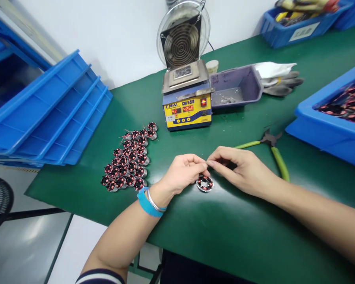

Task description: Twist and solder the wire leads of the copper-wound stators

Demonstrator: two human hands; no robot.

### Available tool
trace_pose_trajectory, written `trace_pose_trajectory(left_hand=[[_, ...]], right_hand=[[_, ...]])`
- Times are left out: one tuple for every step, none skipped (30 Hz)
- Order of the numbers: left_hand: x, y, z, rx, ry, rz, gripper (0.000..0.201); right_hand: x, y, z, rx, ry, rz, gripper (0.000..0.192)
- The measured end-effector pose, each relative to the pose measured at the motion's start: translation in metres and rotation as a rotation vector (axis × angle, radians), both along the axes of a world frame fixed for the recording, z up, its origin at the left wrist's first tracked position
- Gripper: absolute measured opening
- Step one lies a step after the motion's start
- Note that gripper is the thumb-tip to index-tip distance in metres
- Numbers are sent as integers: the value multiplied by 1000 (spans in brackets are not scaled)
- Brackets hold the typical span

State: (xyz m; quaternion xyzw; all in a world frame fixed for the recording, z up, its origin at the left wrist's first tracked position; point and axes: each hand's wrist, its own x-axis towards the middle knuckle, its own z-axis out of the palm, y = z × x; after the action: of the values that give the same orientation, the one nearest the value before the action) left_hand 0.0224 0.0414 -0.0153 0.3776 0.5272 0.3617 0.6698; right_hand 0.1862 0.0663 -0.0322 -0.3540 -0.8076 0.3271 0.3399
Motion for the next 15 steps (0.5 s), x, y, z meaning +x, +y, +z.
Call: trace_pose_trajectory(left_hand=[[1, 0, 0, 1, 6, 15, 12], [1, 0, 0, 4, 12, 34, 13], [2, -1, 0, 7, 18, 54, 13], [3, 0, -1, 11, 24, 70, 13], [3, 0, -1, 15, 28, 84, 12], [4, 0, -1, 19, 31, 93, 12], [4, 0, -2, 22, 31, 97, 11], [4, 0, -2, 27, 30, 97, 11], [4, 0, -3, 31, 28, 95, 10], [4, 0, -3, 37, 24, 93, 10], [3, 0, -3, 43, 21, 89, 10], [3, 0, -4, 48, 17, 86, 10], [2, 0, -4, 54, 12, 84, 11], [2, 0, -5, 58, 8, 82, 12], [2, 0, -5, 63, 4, 80, 13]], right_hand=[[0, -1, 0, -21, -4, -1, 23], [-1, -1, 0, -48, -5, -4, 22], [-1, -2, 0, -76, -1, -12, 22], [-2, -2, -1, -102, 9, -35, 22], [-2, -2, -2, -121, 23, -76, 21], [-2, -2, -2, -125, 36, -131, 20], [-1, -2, -3, -113, 44, -185, 19], [0, -2, -3, -82, 47, -227, 18], [0, -2, -4, -37, 44, -245, 16], [1, -3, -4, 18, 36, -235, 14], [1, -4, -4, 79, 29, -206, 12], [0, -6, -5, 139, 23, -168, 11], [0, -7, -6, 196, 20, -134, 11], [-1, -9, -7, 247, 16, -110, 12], [-2, -10, -8, 286, 12, -96, 12]])
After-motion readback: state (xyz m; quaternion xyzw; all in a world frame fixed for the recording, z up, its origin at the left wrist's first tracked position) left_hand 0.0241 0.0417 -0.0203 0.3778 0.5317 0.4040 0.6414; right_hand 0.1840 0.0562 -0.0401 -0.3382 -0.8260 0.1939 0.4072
